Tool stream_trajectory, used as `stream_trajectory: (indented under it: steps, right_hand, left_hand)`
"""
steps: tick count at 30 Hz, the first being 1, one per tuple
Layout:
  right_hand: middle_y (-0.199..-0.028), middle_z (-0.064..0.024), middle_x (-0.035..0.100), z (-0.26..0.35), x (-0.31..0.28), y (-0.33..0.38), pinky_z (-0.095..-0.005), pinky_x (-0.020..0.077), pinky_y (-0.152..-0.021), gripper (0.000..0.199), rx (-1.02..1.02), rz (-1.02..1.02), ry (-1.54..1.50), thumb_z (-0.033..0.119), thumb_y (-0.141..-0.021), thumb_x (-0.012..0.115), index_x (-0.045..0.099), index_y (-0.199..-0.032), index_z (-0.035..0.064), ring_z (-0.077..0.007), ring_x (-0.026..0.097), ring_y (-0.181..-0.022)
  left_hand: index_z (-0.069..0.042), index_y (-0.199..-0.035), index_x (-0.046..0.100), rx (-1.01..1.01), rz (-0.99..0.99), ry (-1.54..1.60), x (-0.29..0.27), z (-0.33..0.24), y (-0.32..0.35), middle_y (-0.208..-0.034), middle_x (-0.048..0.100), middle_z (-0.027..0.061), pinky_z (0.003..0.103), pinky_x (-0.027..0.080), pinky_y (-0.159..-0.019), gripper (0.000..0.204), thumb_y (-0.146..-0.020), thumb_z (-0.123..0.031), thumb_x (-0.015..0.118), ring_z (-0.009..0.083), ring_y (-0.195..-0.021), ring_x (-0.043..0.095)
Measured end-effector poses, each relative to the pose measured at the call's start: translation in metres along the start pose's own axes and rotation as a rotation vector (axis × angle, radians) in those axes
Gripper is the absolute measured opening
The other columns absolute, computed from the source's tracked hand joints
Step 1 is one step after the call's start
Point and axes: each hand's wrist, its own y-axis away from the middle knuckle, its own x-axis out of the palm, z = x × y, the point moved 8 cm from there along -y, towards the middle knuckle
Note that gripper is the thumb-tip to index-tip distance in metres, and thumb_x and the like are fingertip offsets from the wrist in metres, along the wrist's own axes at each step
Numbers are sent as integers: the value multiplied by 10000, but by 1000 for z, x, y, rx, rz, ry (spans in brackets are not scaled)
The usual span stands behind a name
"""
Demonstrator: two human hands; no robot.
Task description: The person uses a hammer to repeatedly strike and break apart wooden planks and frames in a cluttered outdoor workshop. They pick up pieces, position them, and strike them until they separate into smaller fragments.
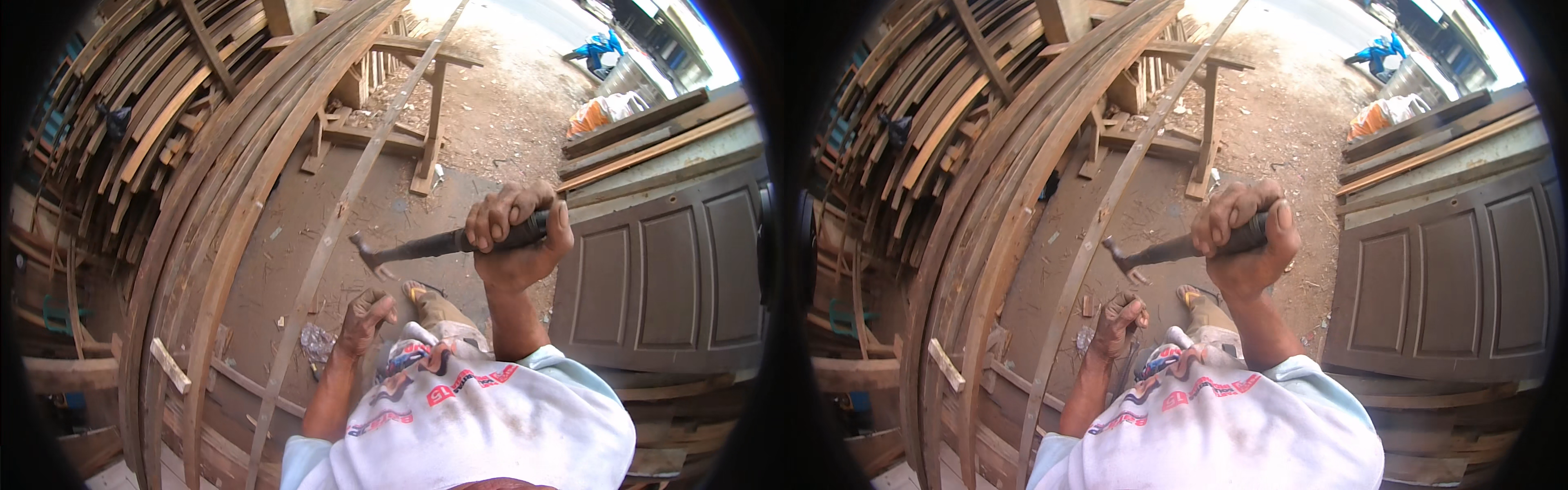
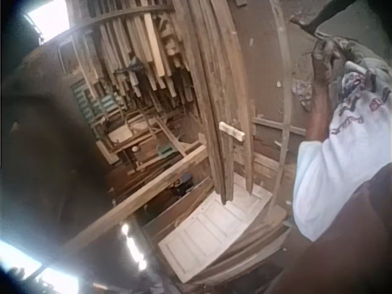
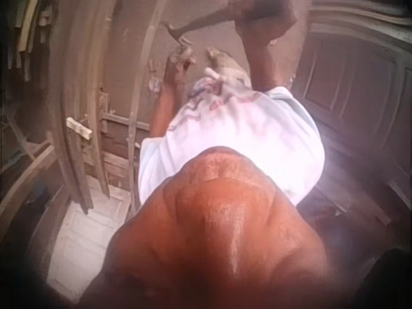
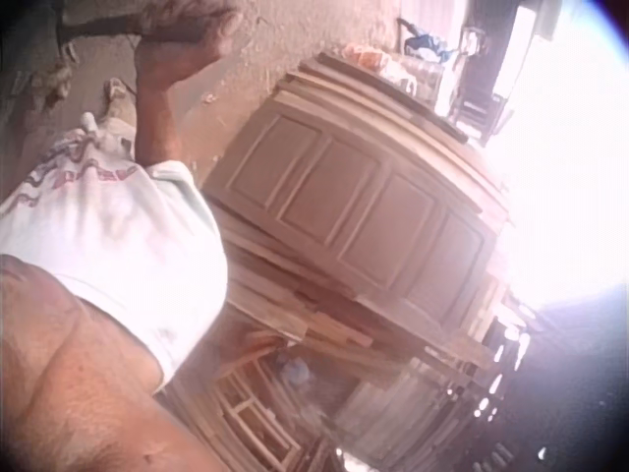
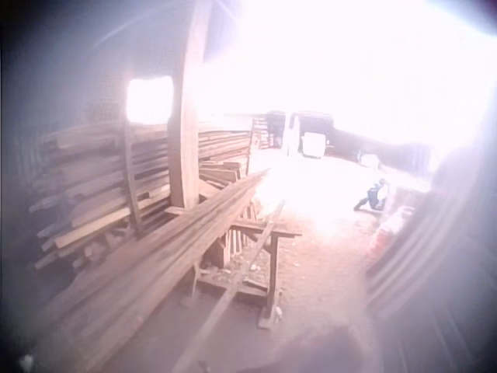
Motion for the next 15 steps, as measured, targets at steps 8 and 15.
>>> stream_trajectory:
  steps: [8, 15]
  right_hand:
    - [-565, -20, 507, -32, -3, 45, -251, 348, -444, 445, 48, 120, 549, 398, -1007, 561, 519, -755, 34, -75, 446, -474]
    - [-592, -79, 510, -51, -15, 85, -252, 364, -423, 476, 277, 178, 627, 425, -997, 566, 494, -752, 23, -114, 468, -467]
  left_hand:
    - [-32, -1239, 595, 528, -407, -1444, -44, -104, 32, -907, 699, 122, 415, 543, -810, 640, -791, -421, 834, 303, -815, 678]
    - [-13, -1396, 490, -26, -592, -1557, -137, -69, 4, -1131, 687, 268, 509, 518, -912, 766, -791, -363, 803, 452, -1070, 659]
